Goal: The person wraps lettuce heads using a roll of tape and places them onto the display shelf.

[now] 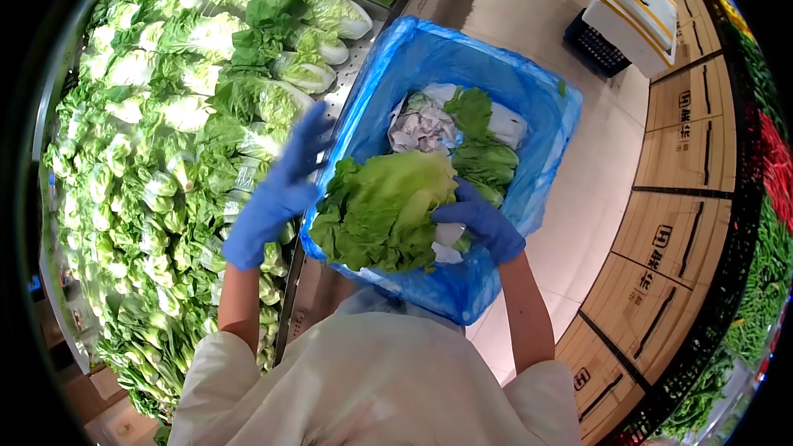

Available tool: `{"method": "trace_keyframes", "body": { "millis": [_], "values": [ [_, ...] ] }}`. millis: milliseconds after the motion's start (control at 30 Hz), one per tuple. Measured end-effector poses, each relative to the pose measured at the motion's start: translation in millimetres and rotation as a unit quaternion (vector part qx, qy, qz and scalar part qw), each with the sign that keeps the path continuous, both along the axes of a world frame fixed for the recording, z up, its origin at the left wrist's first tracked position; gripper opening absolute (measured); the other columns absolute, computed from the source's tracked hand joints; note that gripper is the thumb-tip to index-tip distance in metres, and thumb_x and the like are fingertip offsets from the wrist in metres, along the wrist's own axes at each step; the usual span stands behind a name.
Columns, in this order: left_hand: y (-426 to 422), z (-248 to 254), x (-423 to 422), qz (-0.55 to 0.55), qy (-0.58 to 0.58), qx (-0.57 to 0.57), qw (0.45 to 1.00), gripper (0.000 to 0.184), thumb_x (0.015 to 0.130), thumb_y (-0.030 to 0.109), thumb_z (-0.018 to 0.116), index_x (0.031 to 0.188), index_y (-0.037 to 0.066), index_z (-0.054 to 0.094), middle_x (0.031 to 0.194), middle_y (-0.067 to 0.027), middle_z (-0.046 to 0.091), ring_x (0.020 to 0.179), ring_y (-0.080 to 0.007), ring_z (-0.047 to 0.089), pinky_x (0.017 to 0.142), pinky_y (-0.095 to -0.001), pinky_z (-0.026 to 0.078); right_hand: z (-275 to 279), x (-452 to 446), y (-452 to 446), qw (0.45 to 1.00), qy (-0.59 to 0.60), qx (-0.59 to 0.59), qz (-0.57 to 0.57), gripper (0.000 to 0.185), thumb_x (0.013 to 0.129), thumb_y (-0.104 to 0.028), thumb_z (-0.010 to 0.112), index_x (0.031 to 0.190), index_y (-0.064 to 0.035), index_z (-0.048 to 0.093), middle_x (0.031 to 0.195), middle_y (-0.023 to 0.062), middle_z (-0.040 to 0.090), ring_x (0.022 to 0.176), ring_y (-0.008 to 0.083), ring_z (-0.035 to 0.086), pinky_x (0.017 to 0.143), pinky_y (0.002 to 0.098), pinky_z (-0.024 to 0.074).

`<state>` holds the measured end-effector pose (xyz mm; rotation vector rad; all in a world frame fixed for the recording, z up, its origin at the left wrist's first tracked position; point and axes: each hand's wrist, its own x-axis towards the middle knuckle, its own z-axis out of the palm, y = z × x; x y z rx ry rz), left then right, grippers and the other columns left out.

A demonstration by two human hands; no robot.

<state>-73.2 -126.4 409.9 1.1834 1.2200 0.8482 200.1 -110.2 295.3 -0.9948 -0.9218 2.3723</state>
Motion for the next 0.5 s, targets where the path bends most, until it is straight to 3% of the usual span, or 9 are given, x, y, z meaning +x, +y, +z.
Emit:
{"method": "trace_keyframes", "body": {
  "millis": [100,167,200,267,333,367,400,467,500],
  "values": [
    [-12,-11,30,-0.092,0.148,0.004,0.985,0.084,0.069,0.016,0.074,0.137,0.003,0.026,0.132,-0.0135,0.04,0.123,-0.0227,0.039,0.1,-0.0324,0.034,4,-11,0,0.995,-0.057,0.07,-0.032,0.063,0.071,-0.013,0.065,0.128,-0.0028,0.043,0.112,0.0063,0.057,0.096,0.0146,0.057,0.084,0.0279,0.0458],
    [-15,-31,30,-0.033,-0.193,-0.228,0.954,0.077,0.072,0.018,0.073,0.135,0.003,0.031,0.128,-0.0147,0.046,0.119,-0.0239,0.044,0.098,-0.0335,0.038,23,-15,2,0.995,-0.037,0.085,-0.028,0.067,0.073,-0.022,0.065,0.132,-0.0022,0.038,0.116,0.0106,0.055,0.095,0.0174,0.059,0.082,0.0291,0.0471],
    [-21,-41,24,-0.04,-0.195,-0.228,0.953,0.077,0.072,0.018,0.073,0.135,0.003,0.031,0.128,-0.0147,0.046,0.119,-0.0239,0.044,0.098,-0.0335,0.038,29,-11,1,0.995,-0.041,0.086,-0.034,0.067,0.073,-0.022,0.065,0.132,-0.0022,0.038,0.116,0.0106,0.055,0.095,0.0174,0.059,0.082,0.0291,0.0471],
    [-39,-58,-3,0.082,-0.393,-0.279,0.872,0.068,0.075,0.019,0.07,0.133,0.003,0.036,0.125,-0.0137,0.05,0.113,-0.0245,0.05,0.096,-0.0343,0.041,39,-1,-2,0.991,0.125,0.005,-0.047,0.071,0.075,-0.034,0.064,0.132,-0.001,0.037,0.117,0.0154,0.055,0.096,0.0222,0.06,0.084,0.0308,0.0477],
    [-59,-63,-28,0.121,-0.425,-0.312,0.841,0.067,0.075,0.022,0.069,0.131,0.003,0.038,0.127,-0.0126,0.048,0.112,-0.0256,0.051,0.095,-0.0344,0.043,41,2,-8,0.987,0.121,0.037,-0.099,0.071,0.078,-0.041,0.061,0.131,-0.0007,0.037,0.116,0.0184,0.055,0.099,0.0258,0.059,0.085,0.0323,0.0481],
    [-64,-63,-35,0.113,-0.426,-0.315,0.84,0.067,0.075,0.022,0.069,0.131,0.003,0.038,0.127,-0.0126,0.048,0.112,-0.0256,0.051,0.095,-0.0344,0.043,35,3,-14,0.975,0.108,-0.003,-0.195,0.069,0.079,-0.04,0.06,0.13,0.0004,0.038,0.116,0.0187,0.055,0.1,0.0265,0.059,0.086,0.0325,0.0476],
    [-65,-61,-39,0.06,-0.276,-0.253,0.925,0.068,0.074,0.021,0.07,0.131,0.003,0.038,0.128,-0.0116,0.048,0.113,-0.0251,0.05,0.096,-0.0344,0.041,31,2,-16,0.952,0.096,-0.041,-0.288,0.067,0.081,-0.04,0.06,0.129,0.0016,0.039,0.117,0.0189,0.055,0.101,0.0273,0.058,0.087,0.0327,0.0472],
    [-56,-60,-40,0.005,-0.12,-0.175,0.977,0.07,0.072,0.019,0.071,0.131,0.002,0.038,0.128,-0.0106,0.048,0.113,-0.0245,0.05,0.097,-0.0343,0.04,27,-13,-18,0.938,0.132,-0.026,-0.321,0.059,0.086,-0.036,0.055,0.126,0.0058,0.041,0.12,0.017,0.053,0.106,0.025,0.056,0.091,0.0328,0.045],
    [-47,-55,-33,-0.133,-0.083,-0.014,0.988,0.072,0.07,0.016,0.073,0.132,0.002,0.038,0.129,-0.0094,0.047,0.115,-0.0223,0.047,0.099,-0.0338,0.037,18,-23,-21,0.937,-0.031,0.16,-0.31,0.055,0.088,-0.034,0.053,0.126,0.005,0.041,0.121,0.0154,0.052,0.107,0.023,0.054,0.092,0.0321,0.0436]
  ]
}}
